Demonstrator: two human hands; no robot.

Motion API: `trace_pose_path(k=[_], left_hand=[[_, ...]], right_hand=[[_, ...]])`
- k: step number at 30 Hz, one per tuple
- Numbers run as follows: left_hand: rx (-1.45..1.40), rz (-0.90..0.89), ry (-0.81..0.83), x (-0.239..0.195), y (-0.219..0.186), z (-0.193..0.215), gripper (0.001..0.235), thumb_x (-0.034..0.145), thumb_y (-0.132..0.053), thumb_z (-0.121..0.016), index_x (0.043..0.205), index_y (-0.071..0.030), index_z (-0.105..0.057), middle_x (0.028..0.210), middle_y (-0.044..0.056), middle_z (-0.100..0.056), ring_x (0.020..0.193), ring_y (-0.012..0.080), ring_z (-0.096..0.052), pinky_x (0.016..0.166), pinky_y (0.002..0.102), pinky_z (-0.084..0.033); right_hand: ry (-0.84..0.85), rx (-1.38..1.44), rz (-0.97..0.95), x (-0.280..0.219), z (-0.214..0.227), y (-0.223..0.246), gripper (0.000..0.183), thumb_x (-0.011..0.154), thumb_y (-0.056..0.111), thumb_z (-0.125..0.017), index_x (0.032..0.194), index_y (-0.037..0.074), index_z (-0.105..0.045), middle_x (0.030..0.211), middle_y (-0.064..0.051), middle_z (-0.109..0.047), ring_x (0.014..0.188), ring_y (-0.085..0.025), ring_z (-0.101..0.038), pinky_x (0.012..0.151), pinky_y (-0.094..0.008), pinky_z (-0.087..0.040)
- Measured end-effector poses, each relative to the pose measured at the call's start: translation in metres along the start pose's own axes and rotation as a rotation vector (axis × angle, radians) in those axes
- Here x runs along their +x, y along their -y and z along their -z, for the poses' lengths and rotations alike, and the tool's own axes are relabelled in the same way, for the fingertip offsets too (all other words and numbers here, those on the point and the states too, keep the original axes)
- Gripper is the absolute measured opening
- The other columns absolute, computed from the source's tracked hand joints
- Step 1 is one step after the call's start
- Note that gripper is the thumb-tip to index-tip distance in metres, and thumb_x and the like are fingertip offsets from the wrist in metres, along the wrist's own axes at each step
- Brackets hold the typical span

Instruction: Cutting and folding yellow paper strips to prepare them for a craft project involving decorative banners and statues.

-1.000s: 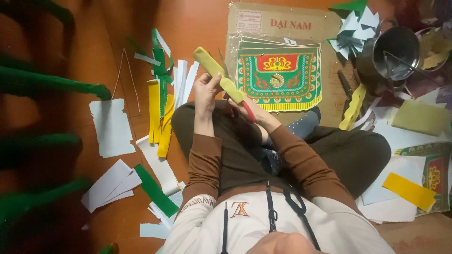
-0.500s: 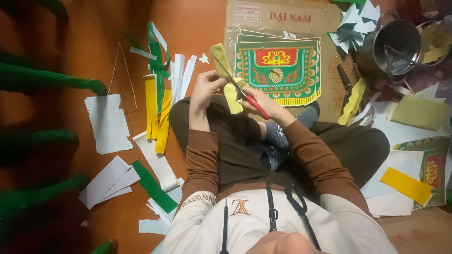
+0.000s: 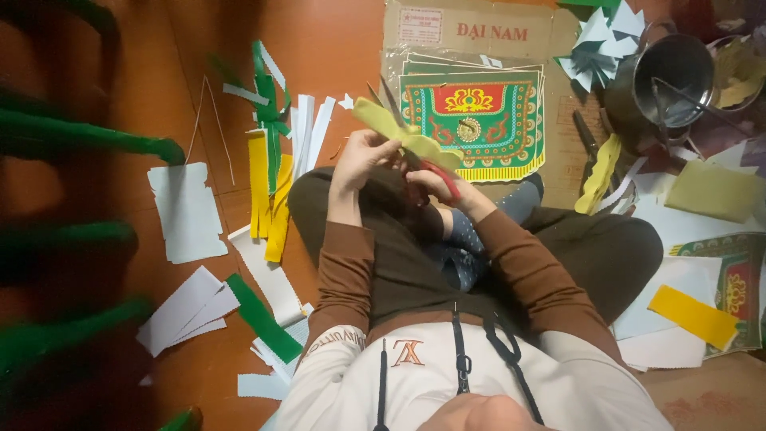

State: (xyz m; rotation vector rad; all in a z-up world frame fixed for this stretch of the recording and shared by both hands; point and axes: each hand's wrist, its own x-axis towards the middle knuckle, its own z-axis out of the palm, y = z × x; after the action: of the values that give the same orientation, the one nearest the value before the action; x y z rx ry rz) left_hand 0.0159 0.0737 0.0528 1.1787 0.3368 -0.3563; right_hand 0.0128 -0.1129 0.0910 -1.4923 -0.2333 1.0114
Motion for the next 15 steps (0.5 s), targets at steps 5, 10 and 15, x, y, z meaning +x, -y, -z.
trace_pose_path(k=[5,10,15], left_hand=[[-0.152,-0.119,-0.172,0.029,0.029,0.02,0.029,0.086,-0.02,-0.079,0.092,0.004,-0.065,0.07,0.014,-0.068,0.057,0.0212,-0.071,0.056,0.035,-0.064],[-0.271,-0.192,-0.26,0.035,0.039,0.005,0.031,0.084,-0.016,-0.082,0.094,0.006,-0.062,0.075,0.013,-0.067,0.058,0.0226,-0.072,0.055,0.035,-0.065],[-0.238,-0.206,-0.343,0.025,0.024,-0.009,0.025,0.082,-0.014,-0.082,0.081,0.005,-0.066,0.064,0.013,-0.062,0.052,0.023,-0.07,0.05,0.034,-0.062]], right_hand=[[0.095,0.146,0.013,-0.007,-0.01,0.029,0.043,0.092,0.031,-0.049,0.062,0.004,-0.065,0.053,-0.011,-0.056,0.052,-0.019,-0.059,0.054,-0.029,-0.046],[-0.062,0.353,0.026,0.004,-0.021,0.002,0.027,0.087,0.015,-0.055,0.067,-0.003,-0.061,0.055,-0.017,-0.056,0.052,-0.027,-0.064,0.052,-0.034,-0.05],[-0.102,0.227,0.173,0.02,-0.021,-0.036,0.031,0.098,0.02,-0.051,0.085,-0.006,-0.064,0.065,-0.021,-0.062,0.059,-0.029,-0.066,0.054,-0.036,-0.054]])
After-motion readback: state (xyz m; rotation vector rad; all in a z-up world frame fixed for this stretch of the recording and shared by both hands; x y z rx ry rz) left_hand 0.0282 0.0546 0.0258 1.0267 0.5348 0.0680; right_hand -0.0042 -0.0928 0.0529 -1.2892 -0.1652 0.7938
